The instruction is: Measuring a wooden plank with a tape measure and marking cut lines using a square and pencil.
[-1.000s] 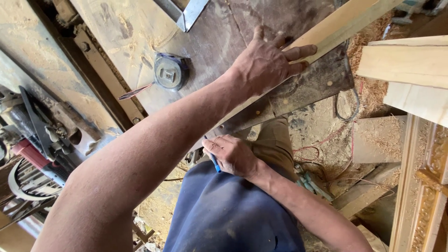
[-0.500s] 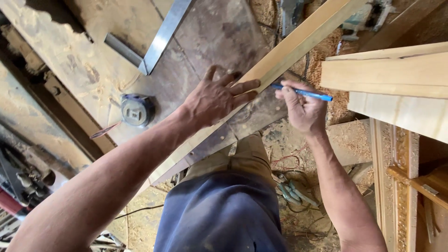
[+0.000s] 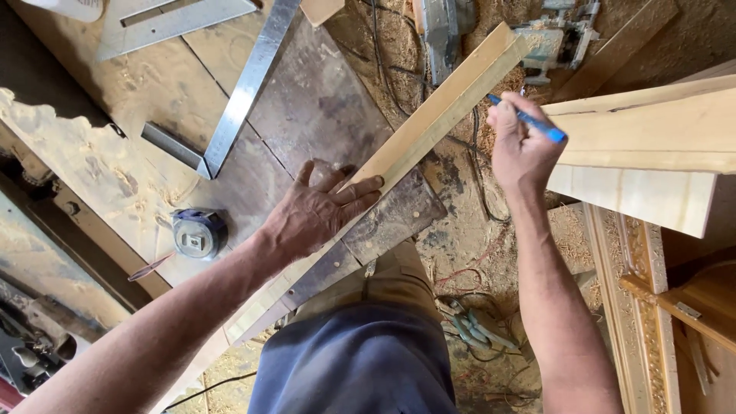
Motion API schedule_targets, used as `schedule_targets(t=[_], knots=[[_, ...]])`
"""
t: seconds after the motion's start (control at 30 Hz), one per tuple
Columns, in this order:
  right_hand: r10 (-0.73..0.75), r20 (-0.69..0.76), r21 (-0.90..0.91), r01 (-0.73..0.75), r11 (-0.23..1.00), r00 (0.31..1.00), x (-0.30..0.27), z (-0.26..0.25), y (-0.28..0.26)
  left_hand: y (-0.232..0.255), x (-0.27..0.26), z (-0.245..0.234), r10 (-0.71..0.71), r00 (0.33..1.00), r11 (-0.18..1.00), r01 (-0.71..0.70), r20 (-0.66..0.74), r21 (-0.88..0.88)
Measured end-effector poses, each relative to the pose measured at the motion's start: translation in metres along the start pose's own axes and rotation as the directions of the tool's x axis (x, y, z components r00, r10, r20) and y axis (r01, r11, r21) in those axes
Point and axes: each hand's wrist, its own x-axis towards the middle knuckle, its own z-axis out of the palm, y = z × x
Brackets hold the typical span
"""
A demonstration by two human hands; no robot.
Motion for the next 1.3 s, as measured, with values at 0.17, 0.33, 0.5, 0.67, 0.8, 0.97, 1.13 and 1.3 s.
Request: schedule_targets(t=[0.17,0.33,0.5,0.67,0.8,0.97,1.13,1.3], knots=[[-0.047,-0.009,-0.062,0.046,0.997,0.999,0.001,0.004,-0.006,-0.002,0.0,0.01,0.014,0.999,0.997,-0.011,-0.048,0.07],[-0.039,-0.071,-0.153,0.028,0.988,0.997,0.034,-0.009,0.027,-0.002,0.001,0.015,0.015,0.999,1.0,-0.014,-0.048,0.012],[0.058,-0.08,-0.113,-0.067,0.991,0.995,0.057,-0.017,0.031,-0.005,-0.004,0.012,0.112,0.948,0.986,-0.068,-0.297,0.154],[-0.042,-0.081,-0.126,0.031,0.992,0.996,0.063,-0.014,0.03,-0.006,-0.004,0.012,0.112,0.948,0.987,-0.072,-0.299,0.143],[-0.141,-0.116,-0.26,0.107,0.96,0.983,0.061,0.001,0.029,-0.006,-0.004,0.012,0.106,0.959,0.986,-0.067,-0.263,0.153],[0.106,-0.113,-0.191,-0.127,0.973,0.988,0.053,0.014,0.044,-0.005,-0.004,0.011,0.092,0.957,0.99,-0.058,-0.274,0.129],[-0.029,-0.031,-0.162,0.024,0.987,0.999,0.056,0.013,0.033,-0.006,-0.003,0.013,0.092,0.961,0.986,-0.052,-0.26,0.158],[-0.037,-0.042,-0.088,0.033,0.996,0.998,0.056,0.013,0.035,-0.005,-0.004,0.01,0.109,0.943,0.984,-0.058,-0.315,0.166]])
